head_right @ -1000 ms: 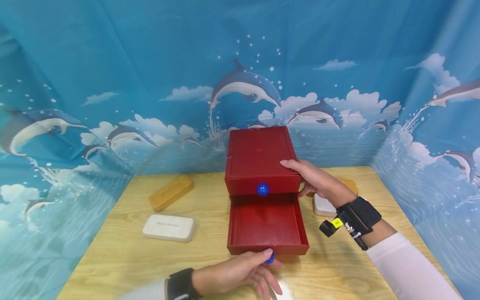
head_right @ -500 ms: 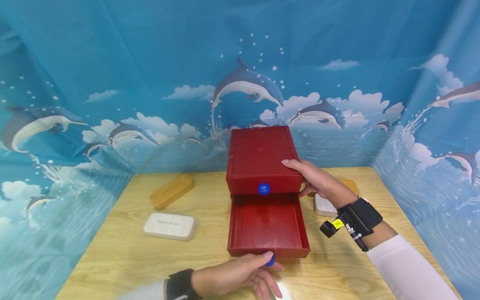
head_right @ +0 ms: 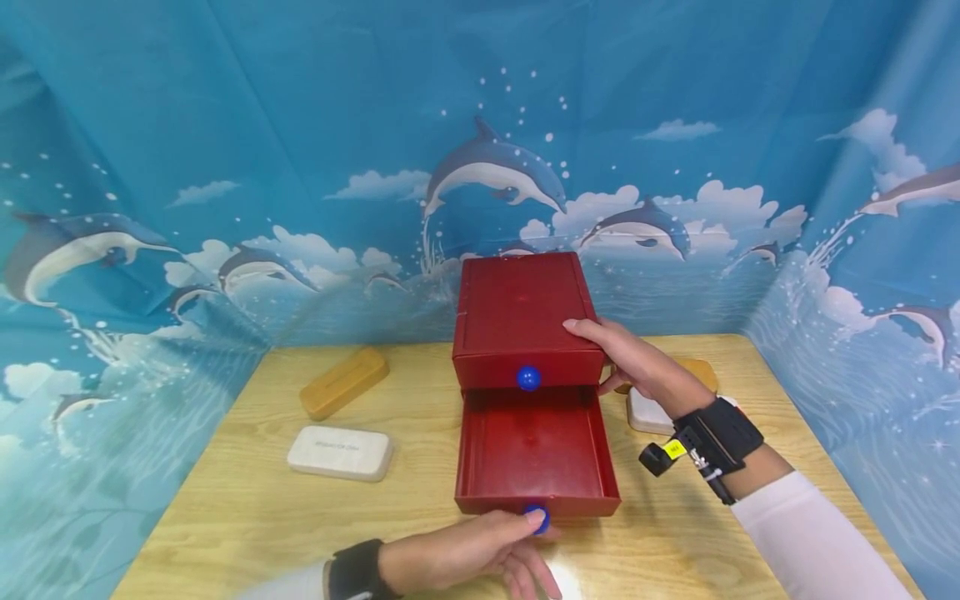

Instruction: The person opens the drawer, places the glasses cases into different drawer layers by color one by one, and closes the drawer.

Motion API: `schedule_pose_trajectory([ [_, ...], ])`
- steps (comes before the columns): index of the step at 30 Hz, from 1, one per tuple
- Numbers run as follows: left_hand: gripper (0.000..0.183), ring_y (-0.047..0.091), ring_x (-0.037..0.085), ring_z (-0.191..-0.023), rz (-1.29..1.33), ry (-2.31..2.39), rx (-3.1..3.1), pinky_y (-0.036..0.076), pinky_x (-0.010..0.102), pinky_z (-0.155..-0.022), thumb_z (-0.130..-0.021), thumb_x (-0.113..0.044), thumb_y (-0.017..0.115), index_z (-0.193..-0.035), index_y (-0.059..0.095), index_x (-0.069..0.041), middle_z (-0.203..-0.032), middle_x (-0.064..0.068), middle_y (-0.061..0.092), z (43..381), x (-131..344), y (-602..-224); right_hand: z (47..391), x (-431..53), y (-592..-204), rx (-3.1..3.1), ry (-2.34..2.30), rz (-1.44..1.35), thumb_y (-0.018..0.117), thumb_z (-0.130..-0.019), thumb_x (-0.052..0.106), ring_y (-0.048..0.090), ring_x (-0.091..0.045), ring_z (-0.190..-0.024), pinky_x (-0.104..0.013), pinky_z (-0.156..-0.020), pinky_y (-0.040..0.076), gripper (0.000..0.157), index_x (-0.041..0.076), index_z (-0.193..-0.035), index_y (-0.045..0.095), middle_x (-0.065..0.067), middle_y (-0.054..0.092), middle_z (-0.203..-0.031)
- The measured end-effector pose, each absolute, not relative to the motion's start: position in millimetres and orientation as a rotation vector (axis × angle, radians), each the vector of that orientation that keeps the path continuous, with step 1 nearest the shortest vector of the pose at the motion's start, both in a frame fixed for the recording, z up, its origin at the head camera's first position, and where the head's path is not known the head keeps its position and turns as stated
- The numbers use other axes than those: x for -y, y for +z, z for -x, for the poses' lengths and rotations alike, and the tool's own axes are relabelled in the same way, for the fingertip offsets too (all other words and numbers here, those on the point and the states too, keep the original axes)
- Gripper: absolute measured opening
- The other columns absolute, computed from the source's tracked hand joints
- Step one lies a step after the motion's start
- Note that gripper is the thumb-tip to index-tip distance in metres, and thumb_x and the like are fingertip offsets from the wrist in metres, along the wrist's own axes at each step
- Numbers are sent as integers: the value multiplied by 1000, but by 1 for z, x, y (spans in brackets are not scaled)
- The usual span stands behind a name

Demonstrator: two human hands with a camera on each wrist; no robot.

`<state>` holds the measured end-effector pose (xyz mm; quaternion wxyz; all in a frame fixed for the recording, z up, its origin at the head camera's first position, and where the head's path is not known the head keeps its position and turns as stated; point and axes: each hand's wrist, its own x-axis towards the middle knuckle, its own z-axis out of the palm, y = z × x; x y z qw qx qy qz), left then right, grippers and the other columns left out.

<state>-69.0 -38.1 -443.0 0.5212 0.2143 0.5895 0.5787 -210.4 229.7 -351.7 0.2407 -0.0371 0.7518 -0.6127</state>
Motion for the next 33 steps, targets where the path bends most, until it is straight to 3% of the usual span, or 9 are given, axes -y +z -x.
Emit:
schedule_pose_trajectory([
  [7,51,66,16,-81,-624,1326,-1524,54,37,-78,-102,-45,34,-112,61,-3,-100,8,69,73,56,-437,211,-230,-351,-2063,-1670,96,46,-94,55,48,-41,-113,-58,-80,49,73,12,-147,19,-22,39,-135],
  [13,37,62,7,-89,-860,1138,-1734,50,24,-79,-101,-34,44,-121,61,-8,-104,-6,64,78,87,-434,210,-230,-354,-2051,-1681,105,46,-95,54,49,-41,-112,-58,-79,49,72,11,-146,20,-22,39,-135],
  [22,35,58,4,-96,-920,989,-1966,48,24,-78,-100,-39,46,-122,62,-16,-111,-10,63,95,144,-427,211,-229,-355,-2037,-1691,113,46,-94,55,48,-41,-113,-58,-78,50,73,12,-146,18,-22,39,-135],
  [26,33,59,5,-95,-924,1040,-2086,49,26,-76,-100,-39,47,-121,61,-18,-109,-5,65,104,163,-423,212,-230,-354,-2034,-1688,109,46,-94,55,47,-42,-114,-58,-79,50,73,12,-146,18,-22,38,-136],
  [30,30,60,10,-95,-904,1065,-2353,51,33,-78,-97,-44,52,-116,63,-24,-104,-5,66,116,181,-420,212,-231,-353,-2045,-1683,118,46,-95,55,47,-42,-114,-58,-78,50,73,11,-146,18,-22,38,-136],
  [33,36,57,11,-103,-860,978,-2628,49,39,-84,-90,-52,59,-117,61,-27,-109,-8,64,124,198,-424,212,-231,-353,-2050,-1681,119,45,-95,55,49,-41,-113,-58,-78,50,71,11,-145,20,-21,39,-135],
])
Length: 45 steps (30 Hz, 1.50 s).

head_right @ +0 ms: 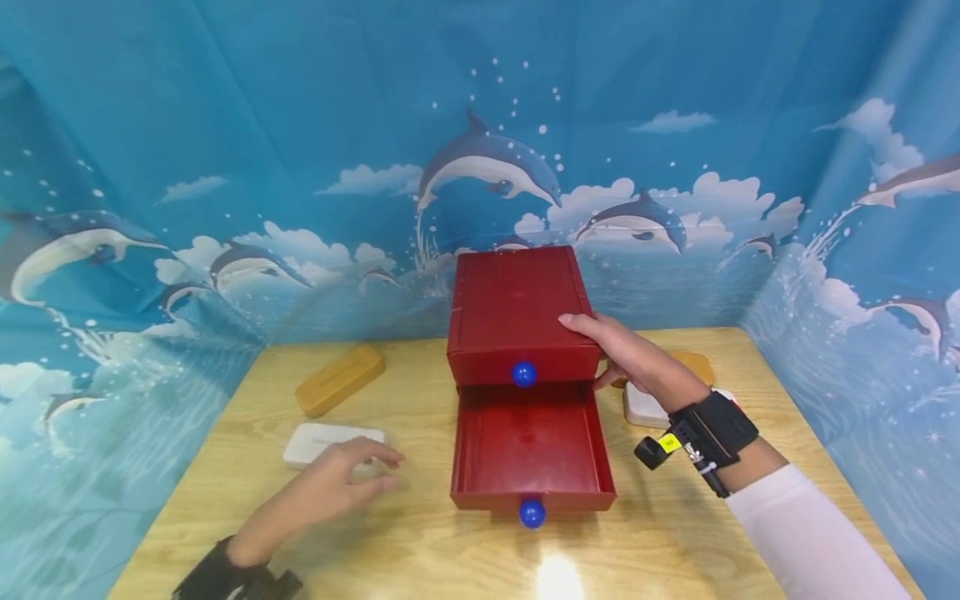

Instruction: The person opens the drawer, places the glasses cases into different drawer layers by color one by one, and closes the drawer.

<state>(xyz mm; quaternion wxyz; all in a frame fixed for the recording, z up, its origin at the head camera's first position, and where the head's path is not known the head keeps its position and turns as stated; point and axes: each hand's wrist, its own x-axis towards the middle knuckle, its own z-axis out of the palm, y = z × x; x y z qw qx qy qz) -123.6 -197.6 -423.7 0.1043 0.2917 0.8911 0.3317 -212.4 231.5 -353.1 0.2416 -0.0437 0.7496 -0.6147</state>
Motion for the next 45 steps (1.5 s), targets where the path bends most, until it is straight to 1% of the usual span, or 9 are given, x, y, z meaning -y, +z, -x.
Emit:
schedule_pose_trajectory([
  [4,66,45,20,-120,-749,855,-2843,44,46,-91,-77,-52,73,-132,52,-22,-128,-1,54,136,224,-438,213,-231,-353,-2045,-1689,114,46,-95,55,50,-40,-111,-58,-79,50,71,11,-145,21,-21,40,-134],
  [7,87,35,33,-129,-737,772,-2904,38,55,-96,-70,-49,80,-141,41,-17,-139,7,46,146,240,-449,213,-230,-355,-2031,-1689,113,46,-95,54,49,-40,-112,-59,-80,49,72,10,-146,19,-22,38,-135],
  [11,96,26,43,-134,-774,680,-2951,29,65,-99,-65,-54,81,-144,38,-19,-143,11,43,158,253,-459,213,-231,-355,-2039,-1686,108,45,-95,55,48,-41,-114,-59,-80,49,74,11,-147,17,-23,36,-136],
  [14,98,30,43,-131,-800,611,-2986,27,65,-100,-64,-61,78,-143,39,-18,-141,13,44,163,258,-467,214,-230,-354,-2047,-1683,101,45,-94,56,48,-41,-113,-59,-80,49,75,11,-147,17,-23,37,-136],
  [21,93,46,28,-118,-886,420,-3069,37,51,-96,-63,-70,73,-136,50,-18,-127,7,55,169,265,-480,214,-229,-353,-2048,-1680,102,44,-95,56,48,-40,-113,-58,-80,49,74,10,-147,18,-23,38,-136],
  [23,92,48,28,-114,-918,365,-3086,39,50,-93,-63,-71,72,-136,51,-18,-123,7,57,171,266,-481,214,-229,-353,-2051,-1684,109,44,-95,56,48,-40,-113,-58,-79,49,73,10,-147,18,-23,38,-136],
  [29,93,51,22,-102,-946,217,-3097,42,47,-86,-64,-78,64,-137,49,-22,-116,2,56,174,269,-485,212,-229,-355,-2053,-1694,110,44,-95,56,50,-39,-111,-58,-79,49,73,11,-147,19,-23,39,-135],
  [33,93,50,19,-96,-957,152,-3086,43,45,-81,-65,-81,60,-135,50,-21,-112,1,55,175,267,-486,211,-230,-355,-2060,-1687,107,43,-95,57,50,-38,-111,-58,-80,50,73,11,-147,20,-23,40,-135],
  [45,90,53,22,-87,-849,76,-3066,44,42,-72,-67,-84,54,-123,57,-15,-105,8,59,176,255,-480,209,-230,-354,-2085,-1684,121,44,-95,57,49,-39,-112,-56,-78,51,72,12,-146,20,-22,40,-134],
])
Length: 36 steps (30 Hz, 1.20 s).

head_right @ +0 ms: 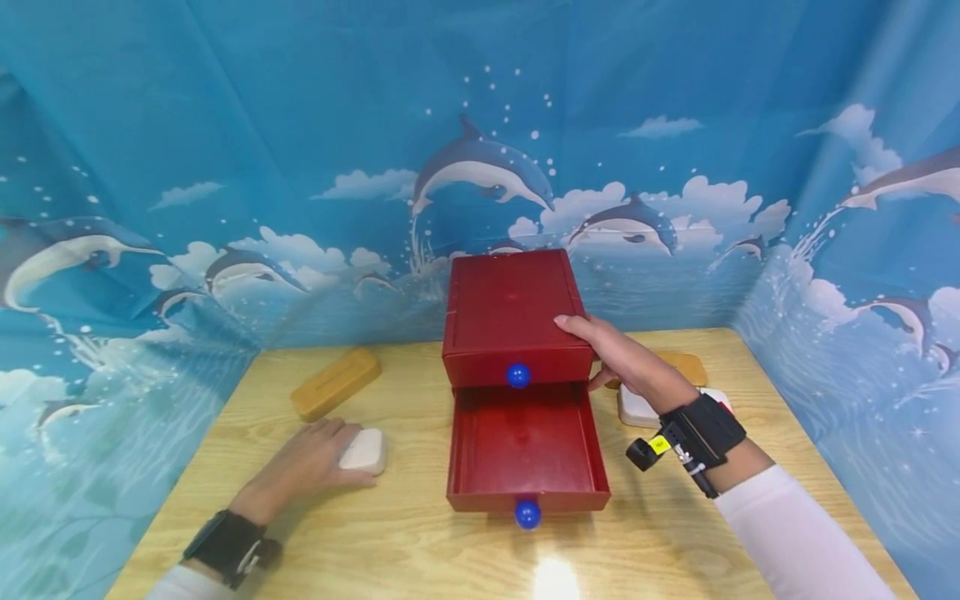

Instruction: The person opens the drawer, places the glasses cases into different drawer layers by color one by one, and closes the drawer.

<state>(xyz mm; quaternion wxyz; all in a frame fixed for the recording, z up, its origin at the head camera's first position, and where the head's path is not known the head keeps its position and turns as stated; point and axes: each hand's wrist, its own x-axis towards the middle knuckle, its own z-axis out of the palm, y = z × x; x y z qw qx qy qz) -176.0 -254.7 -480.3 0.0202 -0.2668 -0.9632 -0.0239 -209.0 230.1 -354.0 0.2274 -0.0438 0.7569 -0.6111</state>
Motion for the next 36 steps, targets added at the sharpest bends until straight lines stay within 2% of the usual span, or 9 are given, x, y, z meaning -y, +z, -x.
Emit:
schedule_pose_trajectory([
  [6,90,51,15,-75,771,-149,3034,41,31,-60,-68,-86,51,-123,59,-15,-96,5,59,176,251,-480,207,-230,-354,-2085,-1690,123,44,-94,57,49,-39,-112,-58,-78,50,73,12,-146,20,-22,40,-134],
  [12,94,49,11,-69,729,-179,3055,40,27,-53,-70,-88,44,-128,56,-14,-93,4,58,174,240,-468,206,-229,-355,-2083,-1681,117,44,-94,57,49,-38,-111,-58,-78,50,73,11,-146,20,-22,40,-134],
  [17,94,50,11,-70,783,-190,2971,42,26,-53,-72,-88,41,-127,57,-13,-92,4,59,167,221,-445,208,-230,-356,-2089,-1679,121,43,-94,58,48,-39,-112,-57,-77,51,73,11,-146,20,-22,40,-134],
  [27,83,55,12,-76,939,-178,2728,47,29,-59,-75,-83,46,-119,60,-14,-95,4,63,151,185,-403,209,-229,-356,-2085,-1678,138,44,-95,57,48,-40,-113,-57,-77,51,72,12,-146,21,-21,40,-134],
  [33,77,55,12,-74,1036,-190,2635,47,27,-56,-73,-75,57,-119,59,-13,-94,4,63,145,163,-378,210,-230,-355,-2099,-1671,128,44,-94,58,48,-41,-113,-57,-77,51,73,12,-146,20,-21,40,-134],
  [36,77,54,10,-78,1088,-194,2638,47,27,-59,-74,-76,55,-121,57,-15,-98,2,61,142,149,-367,210,-230,-355,-2090,-1679,120,44,-94,59,47,-41,-114,-57,-77,51,74,13,-146,21,-20,40,-134],
])
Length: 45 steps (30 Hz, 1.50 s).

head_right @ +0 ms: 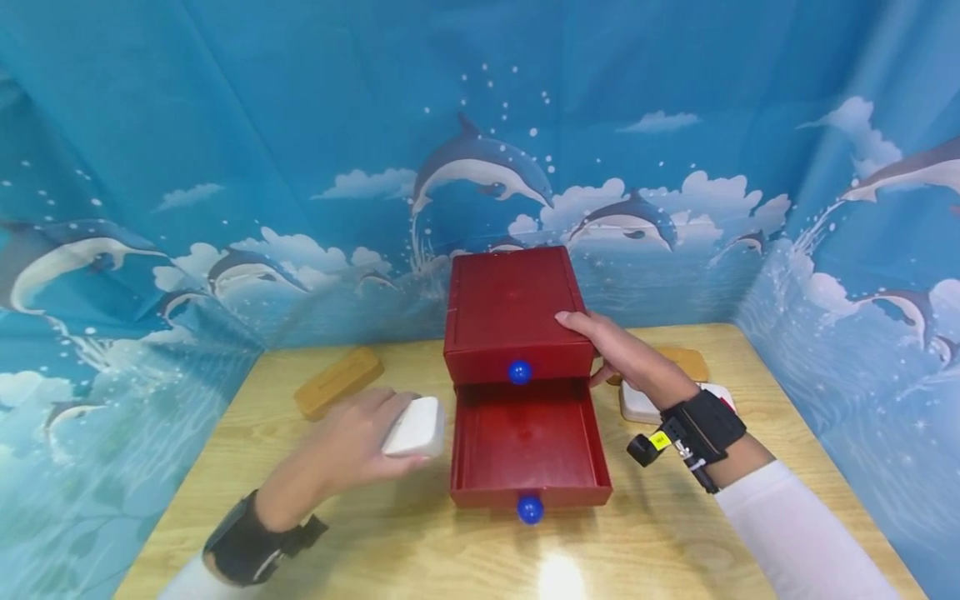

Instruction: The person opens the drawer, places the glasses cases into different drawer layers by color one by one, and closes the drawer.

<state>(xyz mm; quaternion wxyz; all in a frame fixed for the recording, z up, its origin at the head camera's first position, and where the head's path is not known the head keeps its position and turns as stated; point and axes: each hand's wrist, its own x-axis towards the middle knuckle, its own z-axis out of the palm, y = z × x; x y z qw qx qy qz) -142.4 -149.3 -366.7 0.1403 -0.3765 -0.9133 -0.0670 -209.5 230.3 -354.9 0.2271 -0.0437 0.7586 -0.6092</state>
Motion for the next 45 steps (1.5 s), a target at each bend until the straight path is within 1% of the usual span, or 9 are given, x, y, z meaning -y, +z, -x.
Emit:
schedule_pose_trajectory([
  [4,75,52,8,-80,1163,-187,2615,47,26,-60,-77,-76,49,-122,55,-16,-99,-1,60,141,132,-358,209,-230,-356,-2083,-1679,128,42,-95,59,49,-40,-112,-57,-78,50,72,12,-146,21,-21,40,-134],
  [7,73,52,8,-79,1221,-197,2582,48,26,-61,-79,-72,48,-122,54,-13,-99,-1,60,141,119,-354,208,-231,-355,-2088,-1671,139,41,-95,58,49,-40,-111,-58,-78,50,72,12,-146,20,-22,40,-134],
  [11,74,49,8,-79,1290,-197,2564,48,25,-61,-81,-72,44,-124,51,-13,-99,-1,58,141,101,-347,208,-231,-354,-2101,-1660,139,42,-95,58,48,-40,-112,-58,-78,50,73,11,-146,19,-22,39,-134],
  [21,77,44,5,-76,1468,-90,2535,41,19,-58,-84,-77,29,-124,49,-15,-96,-6,56,144,56,-339,208,-231,-353,-2123,-1646,127,42,-94,59,47,-41,-113,-57,-78,51,76,11,-147,18,-23,37,-135],
  [25,73,43,4,-72,1559,-58,2511,38,17,-56,-86,-76,30,-119,50,-14,-90,-7,54,146,42,-336,208,-231,-353,-2131,-1642,135,42,-94,59,50,-39,-111,-56,-77,51,75,10,-146,19,-23,39,-134],
  [31,65,42,3,-69,1653,-59,2543,36,15,-53,-87,-70,37,-116,49,-13,-87,-8,51,147,25,-336,209,-229,-355,-2136,-1650,132,43,-94,59,51,-38,-109,-54,-74,53,72,12,-145,22,-21,41,-132],
  [35,65,44,2,-74,1732,-93,2654,39,14,-56,-88,-67,41,-123,44,-12,-93,-7,49,150,18,-338,209,-228,-356,-2136,-1653,124,44,-94,59,51,-38,-109,-53,-73,53,72,12,-144,23,-20,42,-132],
  [40,76,45,5,-86,1797,-27,2773,42,16,-67,-92,-66,36,-141,31,-8,-107,-4,48,153,11,-338,209,-230,-356,-2152,-1651,130,43,-94,59,50,-39,-109,-53,-72,53,72,12,-145,22,-21,41,-132],
  [45,77,46,6,-86,1808,79,2773,44,17,-71,-92,-66,37,-142,28,-8,-110,-3,49,155,4,-343,208,-230,-356,-2143,-1660,141,43,-94,58,50,-39,-109,-54,-73,53,71,12,-144,23,-21,41,-132],
])
